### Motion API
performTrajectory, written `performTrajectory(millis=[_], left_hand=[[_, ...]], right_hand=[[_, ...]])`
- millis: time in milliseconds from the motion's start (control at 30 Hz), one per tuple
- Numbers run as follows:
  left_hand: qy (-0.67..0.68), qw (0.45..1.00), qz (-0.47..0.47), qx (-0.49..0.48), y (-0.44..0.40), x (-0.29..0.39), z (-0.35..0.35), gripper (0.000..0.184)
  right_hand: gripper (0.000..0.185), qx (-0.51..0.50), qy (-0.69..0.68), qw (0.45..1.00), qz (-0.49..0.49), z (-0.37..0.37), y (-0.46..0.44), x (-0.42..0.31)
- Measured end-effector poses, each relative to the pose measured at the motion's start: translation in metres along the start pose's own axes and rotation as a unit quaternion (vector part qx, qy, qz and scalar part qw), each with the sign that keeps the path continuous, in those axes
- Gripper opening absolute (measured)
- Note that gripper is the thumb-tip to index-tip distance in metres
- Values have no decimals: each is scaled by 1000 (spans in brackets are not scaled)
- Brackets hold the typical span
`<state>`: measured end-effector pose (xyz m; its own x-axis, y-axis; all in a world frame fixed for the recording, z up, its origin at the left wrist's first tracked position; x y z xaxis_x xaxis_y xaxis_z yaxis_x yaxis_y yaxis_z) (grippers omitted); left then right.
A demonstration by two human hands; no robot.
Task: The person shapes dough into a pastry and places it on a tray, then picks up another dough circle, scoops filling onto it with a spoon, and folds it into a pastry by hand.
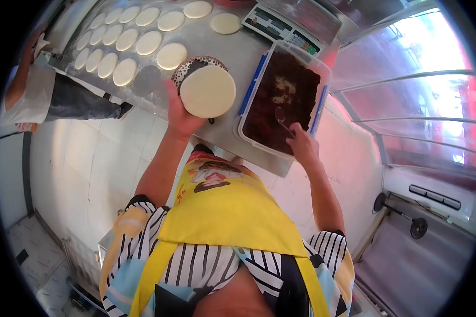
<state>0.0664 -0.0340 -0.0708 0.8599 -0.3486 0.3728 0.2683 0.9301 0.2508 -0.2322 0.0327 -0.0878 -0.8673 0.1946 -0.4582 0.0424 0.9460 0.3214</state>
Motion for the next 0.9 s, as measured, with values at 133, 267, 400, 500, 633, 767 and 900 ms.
performTrajectory(millis=[133,267,400,500,633,767,900], left_hand=[[2,997,-14,-74,6,-20,12,84],[3,996,-18,-89,-1,-34,21,81],[41,989,-36,-140,-7,-39,30,79],[-13,997,-19,-68,-15,-34,19,78],[-39,999,-14,-33,-19,-32,18,78],[-53,998,-14,-10,-23,-28,14,79],[-54,998,-22,-3,-29,-28,7,78]], right_hand=[[24,129,-221,965,-59,-30,-31,-1],[28,199,-265,943,-13,-18,-70,8],[30,44,-376,920,99,7,-81,38],[27,-32,-444,888,116,11,-62,40],[20,84,-427,897,83,5,-59,53],[15,241,-208,939,-129,-15,-53,32],[11,147,-348,925,-44,0,-49,33]])
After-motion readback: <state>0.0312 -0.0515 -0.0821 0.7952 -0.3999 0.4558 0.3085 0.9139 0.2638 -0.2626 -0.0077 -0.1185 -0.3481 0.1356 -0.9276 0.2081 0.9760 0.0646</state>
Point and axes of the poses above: each hand's wrist, its own y-axis away from the middle knuckle, its own z-axis out of the palm, x = y × z, the point moved 9 cm from there along -y, towards the middle knuckle, and after that the axes turned 10 degrees about -y, right-handed, at the moved point
